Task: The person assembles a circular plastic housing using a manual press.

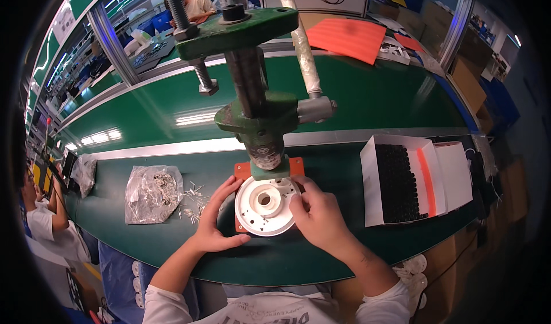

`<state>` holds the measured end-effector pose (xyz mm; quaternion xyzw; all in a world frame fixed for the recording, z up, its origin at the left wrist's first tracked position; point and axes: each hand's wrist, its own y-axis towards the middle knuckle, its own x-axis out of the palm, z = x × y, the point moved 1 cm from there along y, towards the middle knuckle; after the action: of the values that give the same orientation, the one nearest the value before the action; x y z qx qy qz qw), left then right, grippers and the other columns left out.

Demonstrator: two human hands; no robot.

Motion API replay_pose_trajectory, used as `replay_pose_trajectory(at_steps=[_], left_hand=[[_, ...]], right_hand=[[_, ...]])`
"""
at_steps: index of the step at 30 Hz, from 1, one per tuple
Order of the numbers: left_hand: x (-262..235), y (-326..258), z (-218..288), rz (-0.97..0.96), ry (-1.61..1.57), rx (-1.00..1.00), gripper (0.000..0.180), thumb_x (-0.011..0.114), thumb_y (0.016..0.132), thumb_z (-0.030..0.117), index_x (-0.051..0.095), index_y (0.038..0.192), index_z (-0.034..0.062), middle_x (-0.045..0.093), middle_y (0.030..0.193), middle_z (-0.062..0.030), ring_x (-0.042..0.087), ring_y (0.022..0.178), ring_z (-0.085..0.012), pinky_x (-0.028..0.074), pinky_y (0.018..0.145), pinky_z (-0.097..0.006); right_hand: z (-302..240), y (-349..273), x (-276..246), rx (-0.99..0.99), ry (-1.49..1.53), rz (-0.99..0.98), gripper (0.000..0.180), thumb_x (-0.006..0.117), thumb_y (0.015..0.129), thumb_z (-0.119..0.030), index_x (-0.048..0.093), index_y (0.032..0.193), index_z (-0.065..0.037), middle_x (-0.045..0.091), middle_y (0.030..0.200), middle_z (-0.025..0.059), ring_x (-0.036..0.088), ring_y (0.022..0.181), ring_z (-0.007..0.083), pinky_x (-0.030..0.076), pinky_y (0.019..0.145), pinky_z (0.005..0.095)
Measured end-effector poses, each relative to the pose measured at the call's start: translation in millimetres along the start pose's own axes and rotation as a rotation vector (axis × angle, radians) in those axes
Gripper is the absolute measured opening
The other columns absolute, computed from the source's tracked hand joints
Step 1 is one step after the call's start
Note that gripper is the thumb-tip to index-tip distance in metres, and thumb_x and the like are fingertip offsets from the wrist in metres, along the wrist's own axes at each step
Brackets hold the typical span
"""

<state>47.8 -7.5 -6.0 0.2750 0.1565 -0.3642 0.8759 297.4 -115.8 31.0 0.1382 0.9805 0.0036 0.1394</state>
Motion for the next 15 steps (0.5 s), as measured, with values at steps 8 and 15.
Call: replay_pose_trajectory(at_steps=[8, 15], left_hand=[[11, 12, 1, 0.033, 0.081, -0.035, 0.113, 0.095, 0.074, 0.038, 0.036, 0.162, -0.0002, 0.038, 0.165, -0.0279, 0.027, 0.159, -0.0420, 0.030, 0.125, -0.051], [1, 22, 4, -0.087, 0.160, -0.050, 0.125, 0.095, 0.071, 0.043, 0.027, 0.165, -0.0026, 0.028, 0.170, -0.0287, 0.015, 0.163, -0.0419, 0.011, 0.130, -0.054]], right_hand=[[9, 6, 6, -0.306, -0.513, 0.113, 0.040, 0.059, 0.100, -0.014, 0.059, 0.134, 0.007, 0.067, 0.062, 0.0148, 0.071, 0.056, 0.0319, 0.056, 0.056, 0.0419], [4, 0, 0, -0.233, -0.665, 0.088, 0.044, 0.059, 0.099, -0.021, 0.060, 0.133, 0.008, 0.066, 0.058, 0.0141, 0.069, 0.052, 0.0342, 0.056, 0.054, 0.0439]])
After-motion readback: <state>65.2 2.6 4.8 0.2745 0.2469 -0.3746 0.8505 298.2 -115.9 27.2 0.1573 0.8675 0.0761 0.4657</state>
